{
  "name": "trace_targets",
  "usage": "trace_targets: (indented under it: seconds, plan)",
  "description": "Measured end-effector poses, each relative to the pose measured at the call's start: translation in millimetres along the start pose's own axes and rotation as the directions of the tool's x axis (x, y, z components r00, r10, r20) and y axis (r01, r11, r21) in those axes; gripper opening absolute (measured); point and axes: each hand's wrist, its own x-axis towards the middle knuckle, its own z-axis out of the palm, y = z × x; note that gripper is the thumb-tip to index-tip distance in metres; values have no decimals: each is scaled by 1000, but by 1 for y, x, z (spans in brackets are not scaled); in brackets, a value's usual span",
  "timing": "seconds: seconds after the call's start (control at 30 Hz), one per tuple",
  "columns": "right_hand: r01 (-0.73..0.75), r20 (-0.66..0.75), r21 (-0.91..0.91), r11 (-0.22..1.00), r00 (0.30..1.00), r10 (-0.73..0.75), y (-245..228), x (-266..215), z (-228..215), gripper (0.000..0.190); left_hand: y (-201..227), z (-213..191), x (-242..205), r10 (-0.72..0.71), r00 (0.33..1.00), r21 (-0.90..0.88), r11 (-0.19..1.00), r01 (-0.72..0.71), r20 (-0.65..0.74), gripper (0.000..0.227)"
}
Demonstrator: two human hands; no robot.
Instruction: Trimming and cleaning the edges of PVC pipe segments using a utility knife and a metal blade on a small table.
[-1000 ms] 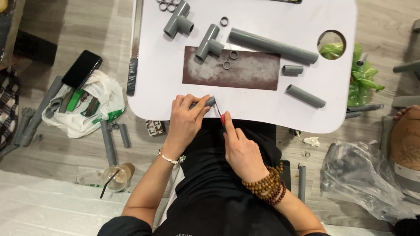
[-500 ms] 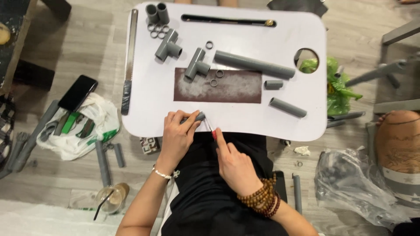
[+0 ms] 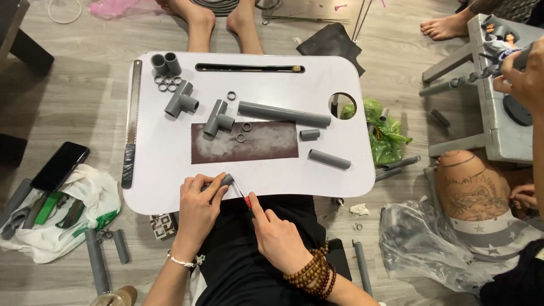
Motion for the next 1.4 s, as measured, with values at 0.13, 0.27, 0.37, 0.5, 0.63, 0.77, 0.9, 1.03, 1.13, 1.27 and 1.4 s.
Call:
trace_targets:
  seconds: [0.13, 0.27, 0.37, 0.5, 0.63, 0.77, 0.9, 1.03, 1.13, 1.27, 1.4]
  plan:
    - [2, -24, 9, 1000, 1000, -1, 1, 13, 8, 66, -2, 1, 0, 7, 1000, 26, 1000, -7, 10, 32]
    - [4, -58, -13, 1000, 998, -5, -2, 17, 4, 66, 1, -1, 2, 10, 1000, 19, 1000, -10, 1, 32]
    - [18, -44, -37, 999, 999, -20, 0, 6, 2, 68, 0, 1, 0, -8, 1000, 12, 1000, 8, 3, 31]
    - [24, -42, -40, 999, 999, -25, 0, 5, 2, 67, -1, 3, -1, 9, 1000, 38, 999, -9, -5, 32]
    - [27, -74, -22, 999, 997, -29, -2, 24, 3, 67, -3, 3, -1, 33, 999, 62, 998, -32, -14, 31]
    - [16, -72, -20, 1000, 997, -17, -1, 18, 0, 69, -2, 5, 0, 3, 1000, 54, 999, -2, -15, 31]
    - [24, -55, 5, 1000, 998, -24, 1, 5, -2, 68, -1, 3, -3, 7, 1000, 51, 999, -7, -11, 31]
    - [12, -80, 29, 999, 997, -10, 1, 16, 1, 66, 0, 2, 1, 44, 998, 68, 997, -41, -38, 30]
    - [13, -36, 103, 995, 999, -9, 1, 20, -7, 68, 0, 3, 0, 53, 997, 112, 993, -47, -53, 30]
    - [1, 5, 253, 968, 1000, -2, 13, 11, -31, 66, -1, 8, 1, 34, 995, 118, 993, -23, -95, 30]
    - [-62, -31, 359, 931, 996, 78, 36, 6, -54, 67, -1, 17, 1, 48, 983, 260, 966, -1, -176, 30]
